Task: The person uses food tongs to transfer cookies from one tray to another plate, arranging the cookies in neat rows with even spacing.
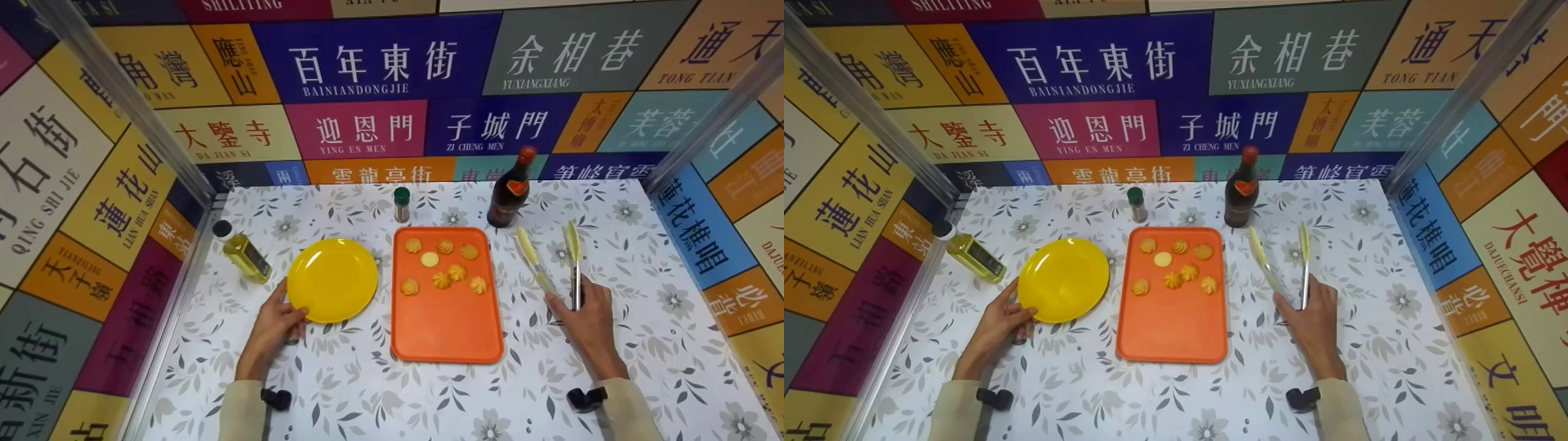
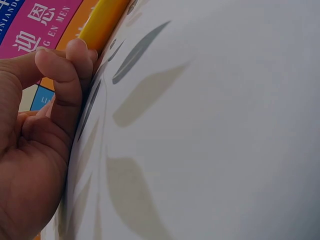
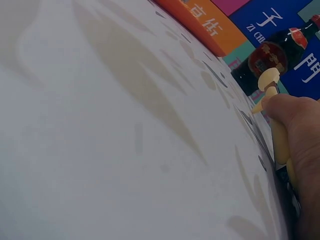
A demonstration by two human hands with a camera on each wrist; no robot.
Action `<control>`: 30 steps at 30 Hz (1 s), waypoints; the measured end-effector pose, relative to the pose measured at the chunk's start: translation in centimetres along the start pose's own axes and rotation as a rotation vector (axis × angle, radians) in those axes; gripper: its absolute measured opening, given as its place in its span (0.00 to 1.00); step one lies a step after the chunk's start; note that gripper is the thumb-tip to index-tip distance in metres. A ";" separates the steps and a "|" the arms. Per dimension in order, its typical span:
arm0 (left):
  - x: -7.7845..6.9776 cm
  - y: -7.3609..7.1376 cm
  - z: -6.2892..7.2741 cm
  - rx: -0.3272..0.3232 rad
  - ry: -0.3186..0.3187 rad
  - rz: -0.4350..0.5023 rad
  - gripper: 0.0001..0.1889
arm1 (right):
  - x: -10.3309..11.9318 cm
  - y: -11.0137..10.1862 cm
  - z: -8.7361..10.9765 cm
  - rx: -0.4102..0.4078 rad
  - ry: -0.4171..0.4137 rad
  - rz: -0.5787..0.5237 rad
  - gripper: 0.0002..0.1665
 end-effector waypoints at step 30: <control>0.0 -0.1 -0.1 -0.007 -0.022 0.002 0.49 | 0.3 -0.2 -0.4 -0.041 -0.044 -0.042 0.37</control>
Point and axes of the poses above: each hand's wrist, its own z-axis away from the middle knuckle, its own y-axis out of the palm, x = y × z, the point moved 1 cm from there along -z, towards the middle knuckle, and after that the axes turned 15 degrees about z, right-handed, at the moved point
